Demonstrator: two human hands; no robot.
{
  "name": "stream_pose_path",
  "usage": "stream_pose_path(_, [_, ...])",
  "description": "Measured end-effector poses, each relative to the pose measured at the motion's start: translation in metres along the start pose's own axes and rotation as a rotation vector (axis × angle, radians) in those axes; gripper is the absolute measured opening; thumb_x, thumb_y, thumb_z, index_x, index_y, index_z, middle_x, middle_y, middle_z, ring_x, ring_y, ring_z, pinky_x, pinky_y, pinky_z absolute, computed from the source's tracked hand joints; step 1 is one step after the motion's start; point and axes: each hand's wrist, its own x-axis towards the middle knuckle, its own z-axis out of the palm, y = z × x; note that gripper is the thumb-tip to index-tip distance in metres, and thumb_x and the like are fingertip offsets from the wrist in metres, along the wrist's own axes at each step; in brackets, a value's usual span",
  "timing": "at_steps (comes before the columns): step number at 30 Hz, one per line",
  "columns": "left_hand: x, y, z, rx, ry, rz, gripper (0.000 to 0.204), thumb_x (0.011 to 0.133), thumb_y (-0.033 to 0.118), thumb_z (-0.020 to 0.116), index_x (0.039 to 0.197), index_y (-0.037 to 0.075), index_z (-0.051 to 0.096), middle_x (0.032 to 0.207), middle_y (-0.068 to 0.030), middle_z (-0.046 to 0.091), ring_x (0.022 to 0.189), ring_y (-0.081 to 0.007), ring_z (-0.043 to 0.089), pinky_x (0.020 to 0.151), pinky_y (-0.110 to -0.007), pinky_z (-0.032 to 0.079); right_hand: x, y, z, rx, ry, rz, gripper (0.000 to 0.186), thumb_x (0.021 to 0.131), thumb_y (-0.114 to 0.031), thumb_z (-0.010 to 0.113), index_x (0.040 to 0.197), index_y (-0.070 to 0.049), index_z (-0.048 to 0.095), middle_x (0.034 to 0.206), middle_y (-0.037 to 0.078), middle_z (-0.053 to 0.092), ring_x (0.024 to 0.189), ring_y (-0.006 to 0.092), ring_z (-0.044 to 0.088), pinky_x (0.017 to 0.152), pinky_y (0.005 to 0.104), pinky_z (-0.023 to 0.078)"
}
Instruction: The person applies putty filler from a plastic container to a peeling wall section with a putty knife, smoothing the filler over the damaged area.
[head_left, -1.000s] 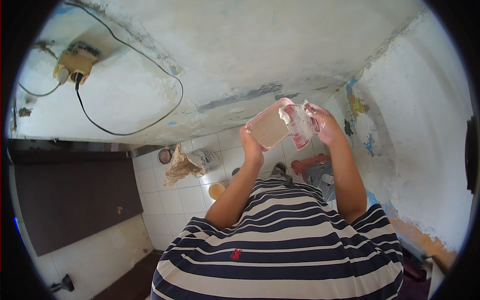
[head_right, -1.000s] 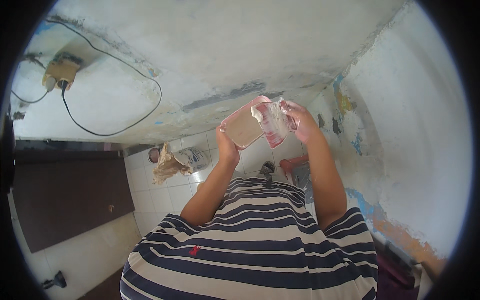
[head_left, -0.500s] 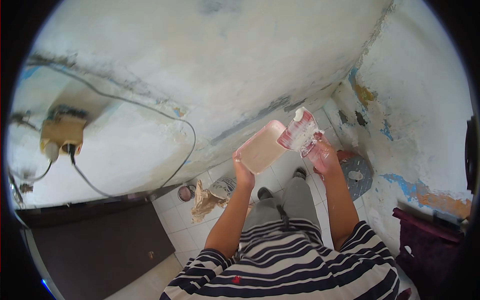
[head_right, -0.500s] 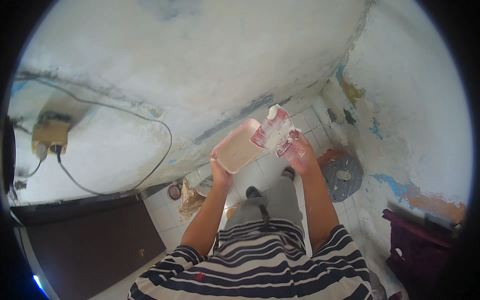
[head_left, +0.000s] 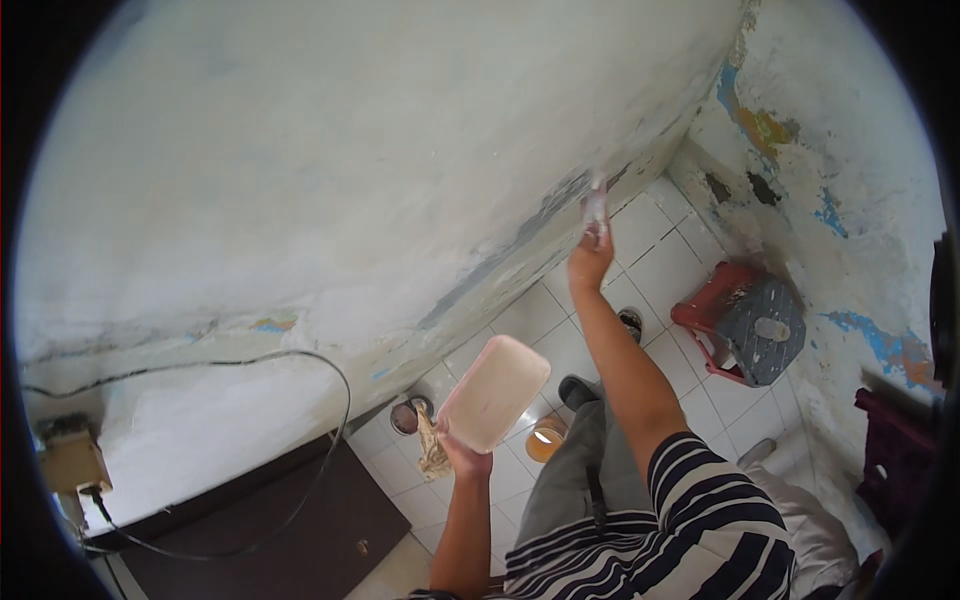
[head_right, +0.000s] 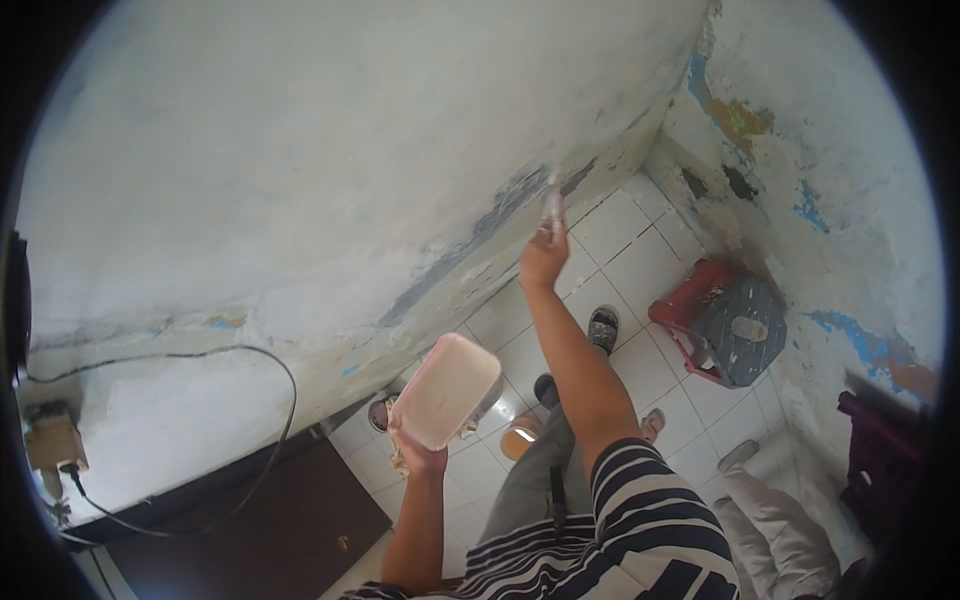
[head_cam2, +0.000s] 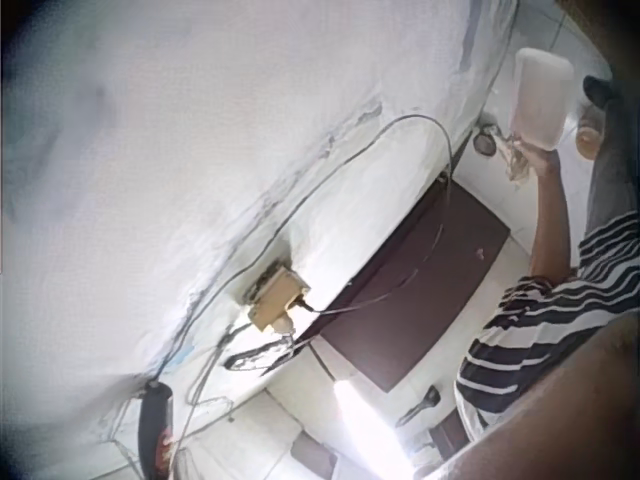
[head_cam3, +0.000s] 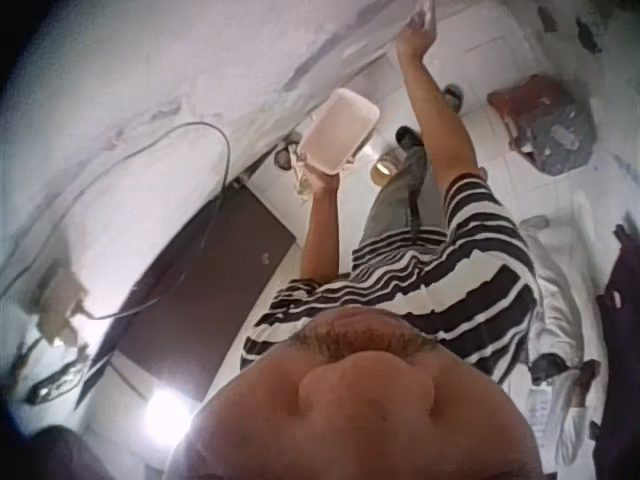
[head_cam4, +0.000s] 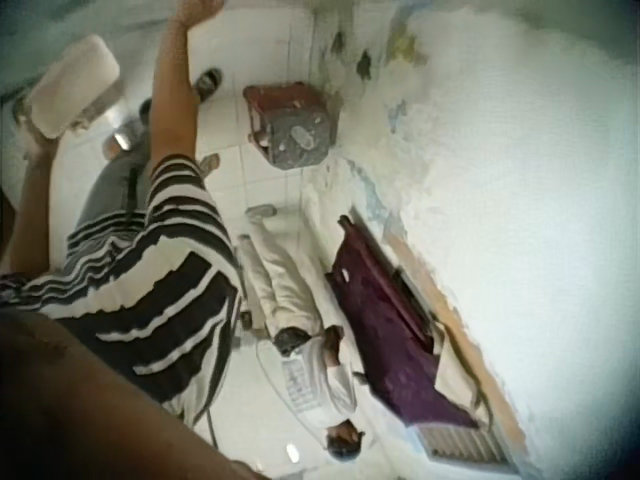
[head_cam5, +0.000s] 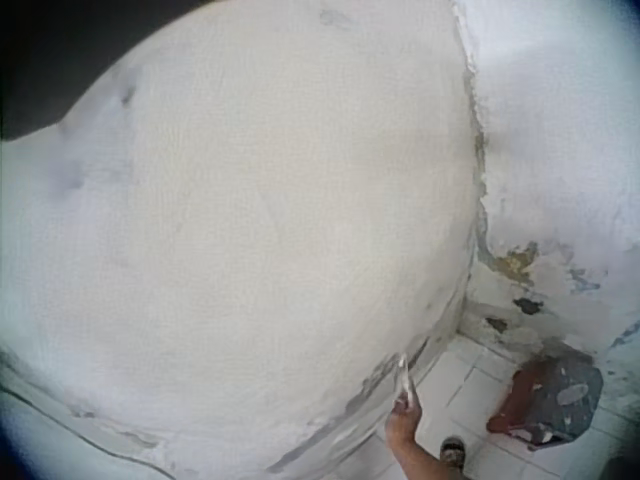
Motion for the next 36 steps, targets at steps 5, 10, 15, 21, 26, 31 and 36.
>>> stream_pose_path(5, [-0.009, 0.026, 0.016, 0.007, -0.065, 0.108, 0.091, 0.083, 0.063, 0.067, 0.147, 0.002, 0.044, 0.146, -0.0156, 0.052, 0.134, -0.0354, 0.052, 0.110, -0.053, 0.047, -0.035, -0.009, 0.046, -0.111, -0.126, -0.103, 0.065, 0.089, 0.005, 0.052, 0.152, 0.003, 0.039, 0.147, 0.029, 0.051, 0.134, 0.0368, 0.055, 0.108, 0.0366, 0.045])
stream_pose_path(10, [-0.003, 0.031, -0.002, 0.015, 0.011, 0.154, 0.103, 0.080, 0.072, 0.069, 0.146, -0.002, 0.044, 0.144, -0.0173, 0.053, 0.132, -0.0342, 0.054, 0.110, -0.051, 0.048, -0.084, -0.005, 0.050, -0.140, -0.134, -0.195, 0.069, 0.086, 0.007, 0.052, 0.154, 0.000, 0.039, 0.146, 0.029, 0.051, 0.133, 0.0414, 0.053, 0.108, 0.0381, 0.045])
stream_pose_path(15, [-0.004, 0.036, -0.005, 0.000, 0.020, 0.204, 0.106, 0.077, 0.073, 0.072, 0.148, 0.000, 0.042, 0.144, -0.0153, 0.053, 0.132, -0.0325, 0.053, 0.109, -0.051, 0.048, -0.078, -0.022, 0.000, -0.054, -0.342, 0.159, 0.072, 0.087, 0.008, 0.050, 0.156, 0.000, 0.033, 0.149, 0.030, 0.049, 0.131, 0.0396, 0.056, 0.105, 0.0378, 0.047])
stream_pose_path(21, [-0.003, 0.029, -0.003, -0.068, -0.029, 0.170, 0.093, 0.081, 0.061, 0.066, 0.149, 0.003, 0.041, 0.147, -0.0153, 0.049, 0.136, -0.0352, 0.049, 0.110, -0.053, 0.046, -0.004, -0.024, 0.001, 0.034, -0.157, 0.088, 0.074, 0.087, 0.010, 0.048, 0.158, -0.002, 0.031, 0.147, 0.030, 0.050, 0.131, 0.0355, 0.058, 0.104, 0.0373, 0.048])
stream_pose_path(26, [-0.011, 0.035, 0.011, -0.071, -0.035, 0.137, 0.093, 0.080, 0.061, 0.067, 0.149, 0.003, 0.042, 0.147, -0.0157, 0.049, 0.135, -0.0354, 0.050, 0.111, -0.053, 0.045, -0.119, -0.015, 0.003, -0.148, -0.514, -0.057, 0.072, 0.088, 0.007, 0.047, 0.158, -0.001, 0.031, 0.145, 0.034, 0.049, 0.133, 0.0393, 0.055, 0.107, 0.0388, 0.045])
stream_pose_path(31, [-0.010, 0.039, 0.004, -0.047, -0.041, 0.150, 0.091, 0.081, 0.060, 0.066, 0.148, 0.003, 0.042, 0.146, -0.0159, 0.050, 0.135, -0.0356, 0.050, 0.111, -0.052, 0.045, -0.077, -0.043, -0.025, -0.143, -0.239, 0.013, 0.064, 0.093, 0.006, 0.046, 0.155, 0.006, 0.031, 0.146, 0.031, 0.050, 0.133, 0.0398, 0.054, 0.109, 0.0398, 0.043])
stream_pose_path(36, [-0.010, 0.036, 0.005, -0.062, -0.047, 0.132, 0.091, 0.081, 0.059, 0.066, 0.148, 0.002, 0.042, 0.146, -0.0162, 0.050, 0.135, -0.0357, 0.050, 0.111, -0.052, 0.045, -0.020, -0.046, 0.025, -0.034, -0.277, 0.080, 0.065, 0.093, 0.004, 0.049, 0.155, 0.006, 0.030, 0.148, 0.034, 0.045, 0.135, 0.0413, 0.051, 0.109, 0.0414, 0.044])
